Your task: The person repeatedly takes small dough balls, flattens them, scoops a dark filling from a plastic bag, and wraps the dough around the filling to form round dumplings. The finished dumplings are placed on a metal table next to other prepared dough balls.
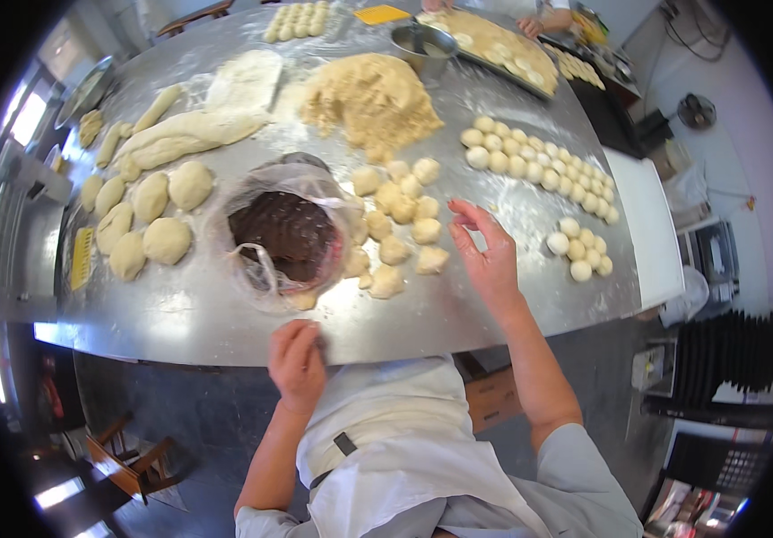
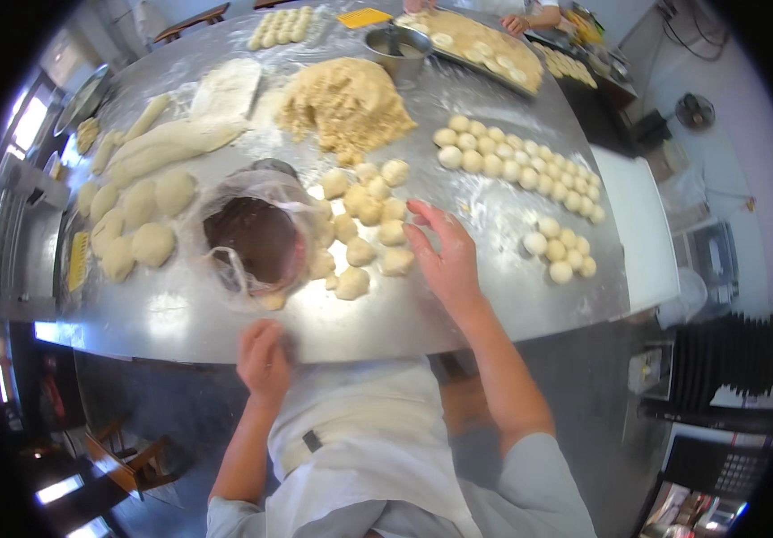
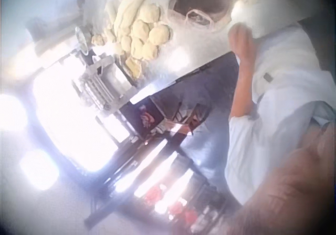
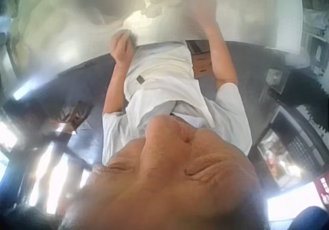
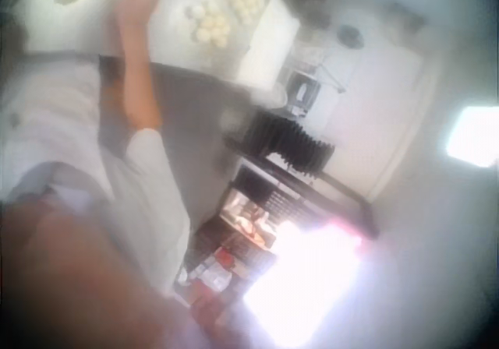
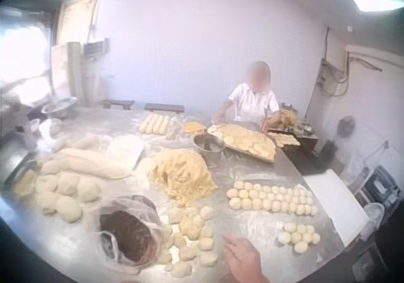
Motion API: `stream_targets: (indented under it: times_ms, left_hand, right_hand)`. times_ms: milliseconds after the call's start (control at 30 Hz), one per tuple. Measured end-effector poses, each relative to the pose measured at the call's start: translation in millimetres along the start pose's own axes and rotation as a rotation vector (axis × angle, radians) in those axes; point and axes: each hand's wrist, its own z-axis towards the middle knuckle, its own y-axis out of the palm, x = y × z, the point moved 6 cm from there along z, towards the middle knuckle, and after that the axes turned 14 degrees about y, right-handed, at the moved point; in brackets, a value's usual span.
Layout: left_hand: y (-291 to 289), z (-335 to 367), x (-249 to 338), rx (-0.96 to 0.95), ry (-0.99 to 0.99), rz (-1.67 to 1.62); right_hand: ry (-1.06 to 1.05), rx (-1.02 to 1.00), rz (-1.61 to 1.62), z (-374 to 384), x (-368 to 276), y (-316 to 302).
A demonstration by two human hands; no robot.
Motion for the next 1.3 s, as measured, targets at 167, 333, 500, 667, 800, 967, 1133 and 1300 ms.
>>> stream_targets:
  times_ms: [167, 333, 500, 667, 800, 967, 1133, 1300]
  left_hand:
    - [-56.4, -7.8, -76.1, 0.247, -0.375, 0.196]
    - [-45.8, -4.9, -92.3, 0.158, -0.435, 0.299]
    - [-44.7, -3.5, -99.8, 0.111, -0.490, 0.314]
    - [-49.9, -5.9, -100.8, 0.098, -0.489, 0.412]
    - [-49.8, -4.3, -102.1, 0.087, -0.486, 0.427]
    - [-53.0, -7.8, -104.7, 0.086, -0.504, 0.466]
    - [-52.7, -7.4, -106.0, 0.093, -0.503, 0.466]
    - [-54.9, -12.4, -104.1, 0.097, -0.535, 0.456]
  right_hand:
    - [-0.105, -0.290, 0.033, 73.3, -69.2, 100.5]
    - [-0.380, -0.310, -0.189, 178.9, -94.1, 231.4]
    - [-0.458, -0.232, -0.613, 278.0, -94.5, 327.8]
    - [-0.491, -0.291, -0.874, 309.0, -98.5, 393.3]
    - [-0.508, -0.277, -0.893, 332.0, -89.7, 422.0]
    - [-0.301, -0.340, -0.779, 328.9, -111.6, 417.2]
    - [-0.369, -0.180, -0.613, 308.9, -127.9, 361.1]
    - [-0.265, -0.304, -0.246, 227.7, -117.1, 235.7]
